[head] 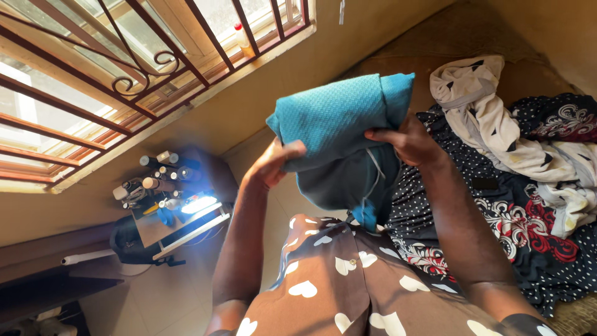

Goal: The person packs clothes into a suitcase by picking up items from a pile on the floor, folding them by hand, and placing them into the open compartment.

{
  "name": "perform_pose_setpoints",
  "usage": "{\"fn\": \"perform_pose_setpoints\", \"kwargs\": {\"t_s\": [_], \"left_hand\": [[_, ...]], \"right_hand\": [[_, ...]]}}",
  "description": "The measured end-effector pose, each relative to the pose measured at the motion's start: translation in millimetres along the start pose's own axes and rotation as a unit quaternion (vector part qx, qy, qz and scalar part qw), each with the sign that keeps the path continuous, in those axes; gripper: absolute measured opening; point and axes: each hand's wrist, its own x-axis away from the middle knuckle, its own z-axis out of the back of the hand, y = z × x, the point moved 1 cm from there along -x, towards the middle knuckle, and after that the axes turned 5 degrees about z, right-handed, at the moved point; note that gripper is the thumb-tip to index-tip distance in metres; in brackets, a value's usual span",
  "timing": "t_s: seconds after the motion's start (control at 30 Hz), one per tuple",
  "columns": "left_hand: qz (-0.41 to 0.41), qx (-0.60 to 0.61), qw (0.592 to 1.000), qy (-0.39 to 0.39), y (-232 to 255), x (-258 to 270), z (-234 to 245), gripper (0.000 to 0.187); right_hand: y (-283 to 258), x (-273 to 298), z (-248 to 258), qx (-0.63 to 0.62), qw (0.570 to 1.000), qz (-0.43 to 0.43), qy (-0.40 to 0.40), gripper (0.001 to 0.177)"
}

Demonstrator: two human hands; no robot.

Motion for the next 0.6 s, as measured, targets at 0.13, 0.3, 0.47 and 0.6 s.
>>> {"fn": "perform_pose_setpoints", "kwargs": {"t_s": [0.13, 0.3, 0.47, 0.6], "left_hand": [[-0.058, -0.231, 0.971, 0.021, 7.1, 8.9, -8.1, 0.113], [-0.149, -0.243, 0.958, -0.002, 28.9, 31.7, -21.3, 0.085], [-0.403, -0.238, 0.878, -0.098, 51.5, 49.9, -36.1, 0.039], [-0.354, -0.219, 0.903, -0.103, 52.8, 53.9, -44.8, 0.064]], "right_hand": [[-1.9, 4.1, 11.2, 0.038, 0.999, -0.004, 0.03, 0.04], [-17.3, 17.1, 16.0, 0.288, 0.949, 0.125, -0.031, 0.056], [-51.9, 16.0, -6.9, 0.019, 0.982, 0.08, -0.17, 0.062], [-69.7, 23.0, -17.2, 0.166, 0.966, 0.148, -0.134, 0.022]]}}
